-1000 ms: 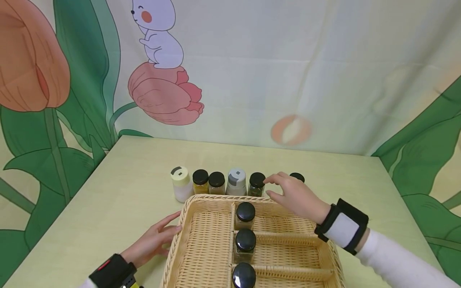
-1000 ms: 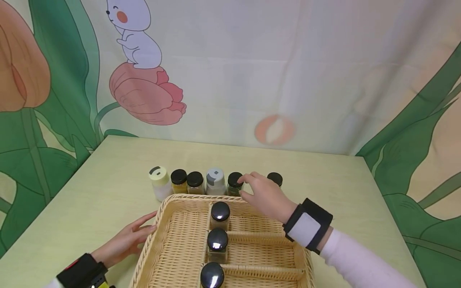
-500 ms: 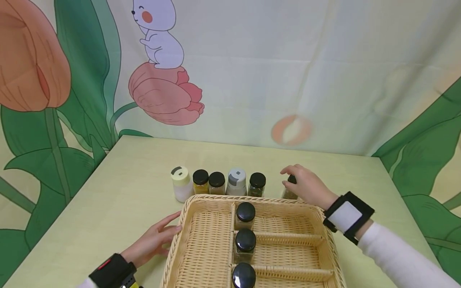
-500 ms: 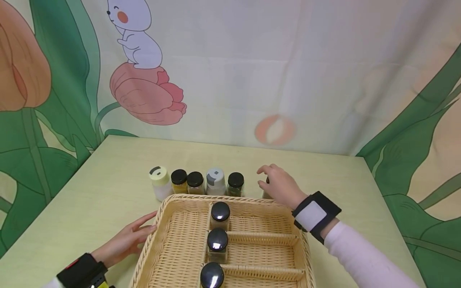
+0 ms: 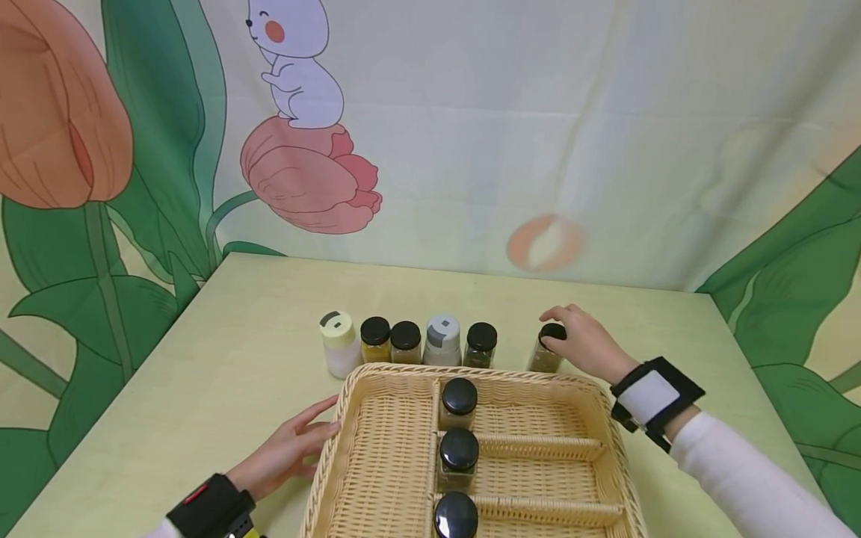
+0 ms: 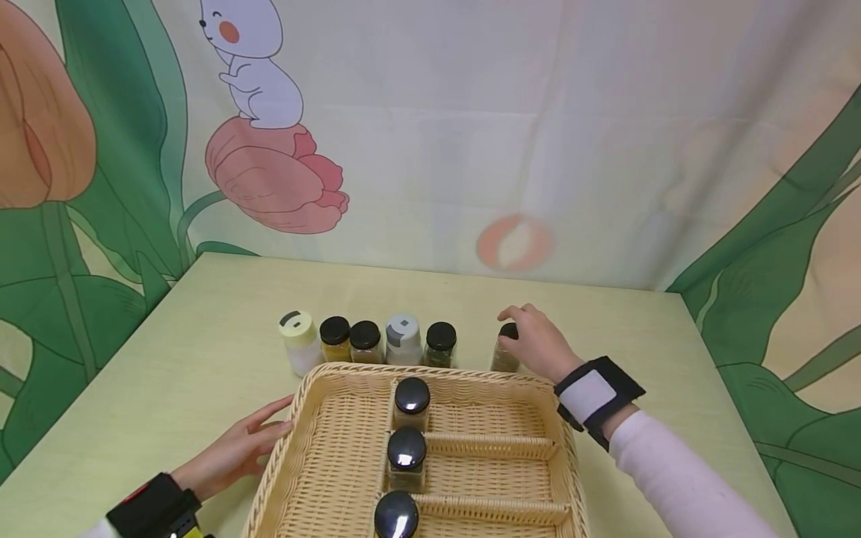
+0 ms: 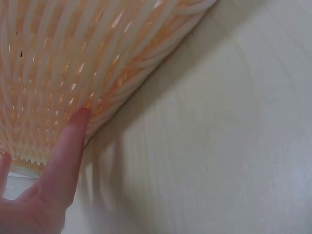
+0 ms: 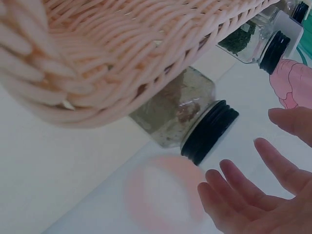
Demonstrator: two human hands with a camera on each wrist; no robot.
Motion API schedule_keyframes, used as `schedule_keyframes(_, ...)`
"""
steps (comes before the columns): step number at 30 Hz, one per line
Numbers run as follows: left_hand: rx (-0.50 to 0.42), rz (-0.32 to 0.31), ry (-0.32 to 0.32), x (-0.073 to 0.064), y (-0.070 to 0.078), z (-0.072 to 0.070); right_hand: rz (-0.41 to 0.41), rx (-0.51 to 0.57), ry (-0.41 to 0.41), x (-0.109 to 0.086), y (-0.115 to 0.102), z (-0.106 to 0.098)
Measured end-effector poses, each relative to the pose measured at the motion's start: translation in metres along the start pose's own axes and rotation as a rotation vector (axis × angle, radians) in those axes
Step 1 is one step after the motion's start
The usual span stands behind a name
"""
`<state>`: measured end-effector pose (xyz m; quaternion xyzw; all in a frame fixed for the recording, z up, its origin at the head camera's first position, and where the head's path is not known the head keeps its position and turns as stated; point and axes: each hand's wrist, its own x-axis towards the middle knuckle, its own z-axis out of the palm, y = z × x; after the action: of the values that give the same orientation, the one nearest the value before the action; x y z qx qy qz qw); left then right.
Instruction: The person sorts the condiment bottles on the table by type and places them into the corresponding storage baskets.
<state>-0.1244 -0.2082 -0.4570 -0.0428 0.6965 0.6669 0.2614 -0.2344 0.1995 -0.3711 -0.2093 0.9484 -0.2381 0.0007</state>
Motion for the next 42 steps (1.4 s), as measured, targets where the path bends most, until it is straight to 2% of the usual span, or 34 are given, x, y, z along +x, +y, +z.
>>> schedule_keyframes(24,-0.004,-0.014,0.014,0.001,0.000,0.000,0.053,-0.006,-0.117,0.011,0.011,0.010)
schedule_keyframes(33,0.002,0.014,-0.008,-0.001,-0.001,0.000,0.045,-0.079,-0.121,0.012,0.008,0.013)
schedule_keyframes(42,0.004,0.021,-0.015,-0.001,-0.001,0.000,0.026,-0.090,-0.110,0.014,0.007,0.013)
